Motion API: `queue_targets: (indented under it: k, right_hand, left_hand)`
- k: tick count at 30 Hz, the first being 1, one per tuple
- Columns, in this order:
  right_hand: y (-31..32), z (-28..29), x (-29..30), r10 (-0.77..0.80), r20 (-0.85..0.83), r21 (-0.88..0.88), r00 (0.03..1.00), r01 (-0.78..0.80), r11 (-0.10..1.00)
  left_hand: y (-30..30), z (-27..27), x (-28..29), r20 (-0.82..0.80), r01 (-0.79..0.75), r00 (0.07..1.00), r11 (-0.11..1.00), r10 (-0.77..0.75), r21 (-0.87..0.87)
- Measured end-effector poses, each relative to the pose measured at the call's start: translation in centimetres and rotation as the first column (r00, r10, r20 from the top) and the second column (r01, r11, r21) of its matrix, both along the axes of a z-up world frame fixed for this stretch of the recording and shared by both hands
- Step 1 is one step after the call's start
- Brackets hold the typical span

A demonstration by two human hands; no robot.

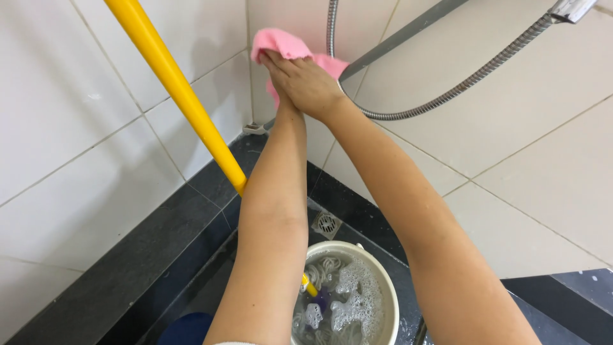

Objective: The person wipes the white tiled walls of a bathroom using a pink cloth. They clean the wall near the door, the corner, and the area around the shower fixtures, occasionally dipping the cloth into a bucket of soapy water.

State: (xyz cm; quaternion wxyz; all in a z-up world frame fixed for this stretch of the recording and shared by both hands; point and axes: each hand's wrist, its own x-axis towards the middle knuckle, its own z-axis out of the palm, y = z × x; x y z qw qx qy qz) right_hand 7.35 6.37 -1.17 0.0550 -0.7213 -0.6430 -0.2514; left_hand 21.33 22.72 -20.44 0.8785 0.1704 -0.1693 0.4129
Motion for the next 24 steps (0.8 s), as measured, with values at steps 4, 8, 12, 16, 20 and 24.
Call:
queue_targets:
  k: [4,8,12,16,20,24]
  right_hand:
    - [-0.5,-1.5,1.2,-0.23,-0.195,-0.164,0.953,0.2,0.966]
    - [-3.4,-3.9,5.0,-0.231,-0.408,0.297,0.883,0.368,0.881]
    - [-4.7,-1.6,4.4,-0.044,-0.637,0.332,0.77,0.326,0.885]
    - [-3.2,-4.2,3.6,-0.025,-0.83,0.224,0.557,0.374,0.9]
    - [-6.1,-4.4,-2.9,0.008,-0.598,0.371,0.801,0.269,0.889]
    - [-11.4,-6.8,-6.6,0.149,-0.549,0.45,0.823,0.14,0.882]
  left_hand:
    - [-0.9,-2.6,3.2,-0.007,0.312,0.95,0.948,-0.312,0.059]
    - [-7.5,6.1,-1.0,-0.322,-0.277,0.659,0.618,0.68,0.736]
    - [-10.2,9.2,-6.1,-0.096,-0.261,0.558,0.284,0.824,0.923]
    - [-9.7,7.3,-7.2,-0.125,-0.354,0.505,0.337,0.854,0.873]
    - [-14.0,8.0,-12.4,-0.244,-0.38,0.779,0.744,0.578,0.55]
    - [-18.3,5.8,-15.4,0.155,0.312,0.939,0.95,-0.308,-0.004]
